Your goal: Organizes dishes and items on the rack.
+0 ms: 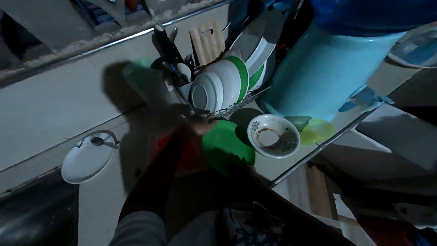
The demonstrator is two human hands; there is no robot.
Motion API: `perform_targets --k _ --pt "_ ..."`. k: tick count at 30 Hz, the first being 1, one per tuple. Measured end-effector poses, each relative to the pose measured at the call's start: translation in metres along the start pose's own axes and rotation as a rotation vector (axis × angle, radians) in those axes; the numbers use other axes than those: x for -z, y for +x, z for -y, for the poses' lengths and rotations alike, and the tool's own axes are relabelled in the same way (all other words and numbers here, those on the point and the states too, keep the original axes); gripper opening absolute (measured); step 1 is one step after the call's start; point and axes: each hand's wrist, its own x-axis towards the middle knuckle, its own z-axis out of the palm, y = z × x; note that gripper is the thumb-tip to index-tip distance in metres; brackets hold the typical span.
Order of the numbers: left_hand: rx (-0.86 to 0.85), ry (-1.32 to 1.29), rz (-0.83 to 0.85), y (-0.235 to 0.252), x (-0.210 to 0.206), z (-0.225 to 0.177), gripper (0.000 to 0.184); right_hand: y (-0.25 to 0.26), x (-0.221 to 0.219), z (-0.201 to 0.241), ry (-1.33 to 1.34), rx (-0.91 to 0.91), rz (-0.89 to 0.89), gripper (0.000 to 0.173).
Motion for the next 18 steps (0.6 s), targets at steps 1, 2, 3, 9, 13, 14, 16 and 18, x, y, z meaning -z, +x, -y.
perform_targets --k 1,2,3,9,13,14,16,18 --pt "-0.029 -0.017 -0.029 0.002 0.003 0.004 0.059 0.000 0.000 0.000 0.008 -0.006 0.001 0.029" --pt "-0.056 -0.015 -0.081 0.004 0.008 0.007 0.053 0.000 -0.001 0.001 0.009 -0.004 -0.003 0.029" --pt "-0.078 0.011 -0.144 0.007 0.013 0.013 0.045 -0.001 -0.001 0.001 0.017 0.001 -0.009 0.028" --pt "0.123 0.132 -0.166 0.011 0.044 0.051 0.033 -0.008 -0.008 -0.001 0.041 0.021 -0.166 0.023" --pt "0.165 0.002 -0.013 0.032 0.044 0.086 0.036 -0.013 -0.012 -0.008 -0.038 0.061 -0.240 0.020" --pt "0.138 -0.026 0.056 0.036 0.044 0.088 0.032 -0.015 -0.012 -0.009 -0.045 0.059 -0.242 0.020" --pt "0.110 0.019 0.179 0.032 0.046 0.074 0.028 -0.018 -0.011 -0.011 -0.052 0.057 -0.252 0.020" --pt "0.077 0.090 0.213 0.037 0.043 0.074 0.022 -0.021 -0.015 -0.014 -0.069 0.077 -0.280 0.021"
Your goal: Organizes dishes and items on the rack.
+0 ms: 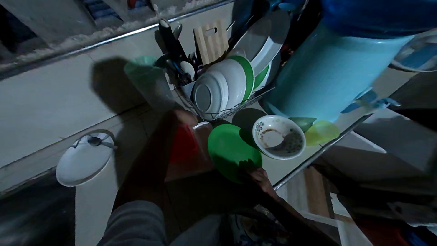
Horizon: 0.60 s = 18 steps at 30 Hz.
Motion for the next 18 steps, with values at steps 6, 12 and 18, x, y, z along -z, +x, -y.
perform_targets --k 6,12,18 --pt "0.113 -0.031 0.047 -0.022 -0.007 -0.015 0.052 0.000 0.004 0.001 -0.048 0.008 0.010 0.024" --pt "-0.289 -0.005 0.086 -0.022 -0.025 0.043 0.036 0.007 -0.003 0.000 0.013 -0.060 0.066 0.021" --pt "0.174 0.246 0.093 -0.068 -0.026 -0.005 0.039 0.053 0.014 0.022 0.005 -0.250 0.495 0.033"
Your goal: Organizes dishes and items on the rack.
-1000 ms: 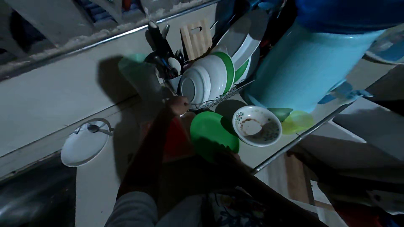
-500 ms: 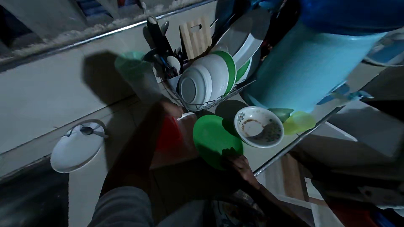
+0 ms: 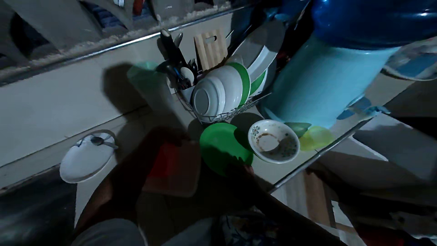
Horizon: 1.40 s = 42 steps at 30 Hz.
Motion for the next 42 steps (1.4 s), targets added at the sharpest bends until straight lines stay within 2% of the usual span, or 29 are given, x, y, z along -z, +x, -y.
perform_targets --k 2,4,6,8,10,13,17,20,24,25,27,29,32,33,36,38,40,42 --pt "-0.030 -0.030 0.010 0.017 -0.006 0.019 0.042 0.000 0.000 0.005 -0.084 -0.004 0.068 0.036" --pt "-0.097 -0.067 0.007 0.029 -0.009 0.031 0.042 0.000 -0.005 0.004 -0.132 0.026 0.019 0.036" --pt "-0.146 -0.051 -0.034 0.037 -0.012 0.033 0.039 0.003 0.001 0.006 -0.155 -0.008 0.114 0.038" --pt "-0.148 0.080 -0.111 0.040 -0.016 0.022 0.034 0.002 0.004 0.005 -0.124 -0.033 0.151 0.040" --pt "-0.111 0.229 -0.136 0.034 -0.017 -0.001 0.030 -0.003 0.001 0.000 -0.104 -0.001 0.088 0.039" --pt "-0.153 0.378 -0.166 0.029 -0.018 -0.031 0.023 -0.007 0.001 -0.002 -0.118 0.021 0.077 0.038" --pt "-0.289 0.410 -0.207 0.046 -0.020 -0.038 0.021 -0.005 0.015 0.000 -0.093 -0.038 0.251 0.039" --pt "-0.300 0.465 -0.129 0.050 -0.020 -0.026 0.026 -0.002 0.010 -0.004 -0.092 -0.027 0.286 0.036" --pt "-0.231 0.441 -0.008 0.049 -0.016 -0.015 0.023 0.000 0.003 -0.007 -0.199 0.092 0.157 0.030" --pt "-0.235 0.413 0.007 0.045 -0.013 -0.015 0.023 0.001 0.010 -0.001 -0.173 0.070 0.219 0.032" --pt "-0.274 0.394 -0.001 0.041 -0.003 -0.014 0.024 0.003 0.010 0.000 -0.201 0.082 0.211 0.030" --pt "-0.335 0.303 -0.126 0.037 0.014 -0.011 0.026 0.008 0.016 0.007 -0.194 0.022 0.314 0.033" --pt "-0.466 -0.047 -0.485 0.041 0.038 0.001 0.022 0.011 0.007 0.004 -0.178 0.006 0.254 0.031" --pt "-0.437 -0.176 -0.553 0.041 0.047 -0.003 0.025 0.013 0.010 0.003 -0.166 0.008 0.253 0.031" --pt "-0.273 -0.549 -0.662 0.045 0.069 -0.031 0.066 0.035 0.046 0.014 0.005 -0.099 0.366 0.042" --pt "-0.231 -0.683 -0.685 0.046 0.075 -0.055 0.084 0.053 0.058 0.010 0.200 -0.012 0.072 0.038" --pt "-0.162 -0.735 -0.690 0.056 0.076 -0.074 0.098 0.077 0.085 0.013 0.314 -0.052 0.113 0.051" --pt "-0.085 -0.760 -0.678 0.064 0.076 -0.089 0.103 0.099 0.100 0.017 0.344 -0.142 0.124 0.055"
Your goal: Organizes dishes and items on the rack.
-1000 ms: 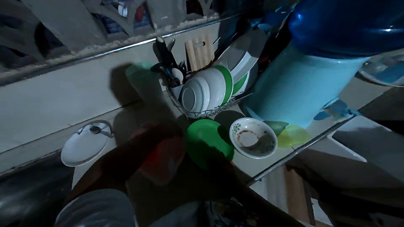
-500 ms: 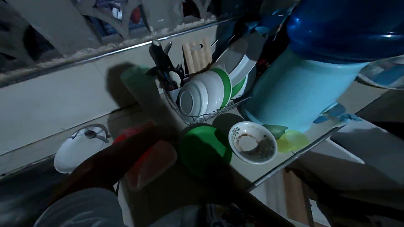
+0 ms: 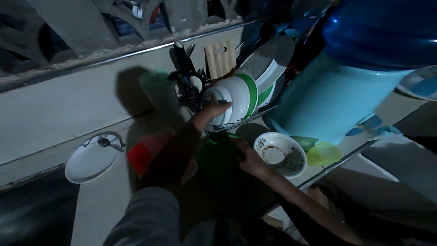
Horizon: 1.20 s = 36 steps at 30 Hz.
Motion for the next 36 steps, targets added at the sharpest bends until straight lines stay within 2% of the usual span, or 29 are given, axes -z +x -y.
perform_targets --k 3,7,12,15,19,23,27,31,33,36 --pt "0.020 0.065 -0.035 0.000 -0.011 -0.009 0.097 0.024 0.001 -0.004 0.127 -0.045 -0.116 0.053" --pt "-0.002 0.134 -0.039 -0.002 -0.012 -0.018 0.088 0.045 -0.008 -0.013 0.230 -0.086 -0.165 0.050" --pt "0.028 0.260 -0.097 -0.005 -0.012 -0.034 0.089 0.056 -0.021 -0.017 0.265 -0.072 -0.128 0.049" --pt "0.057 0.329 -0.147 -0.002 -0.004 -0.039 0.083 0.053 -0.022 -0.017 0.307 -0.047 -0.115 0.047" --pt "0.085 0.382 -0.195 -0.005 0.021 -0.042 0.059 0.046 -0.019 -0.024 0.274 -0.049 -0.101 0.045" --pt "0.063 0.423 -0.202 -0.008 0.017 -0.044 0.052 0.047 -0.020 -0.026 0.283 -0.054 -0.146 0.043" --pt "0.130 0.509 -0.174 -0.016 0.011 -0.056 0.038 0.062 -0.016 -0.024 0.267 0.031 -0.325 0.042" --pt "0.098 0.522 -0.129 -0.019 0.018 -0.055 0.035 0.088 -0.002 -0.015 0.150 -0.052 -0.415 0.041" --pt "0.074 0.501 -0.131 -0.020 0.020 -0.052 0.036 0.097 0.003 -0.006 0.074 -0.108 -0.384 0.034" --pt "0.076 0.519 -0.127 -0.018 0.018 -0.049 0.040 0.106 0.011 0.013 -0.018 -0.215 -0.302 0.038"
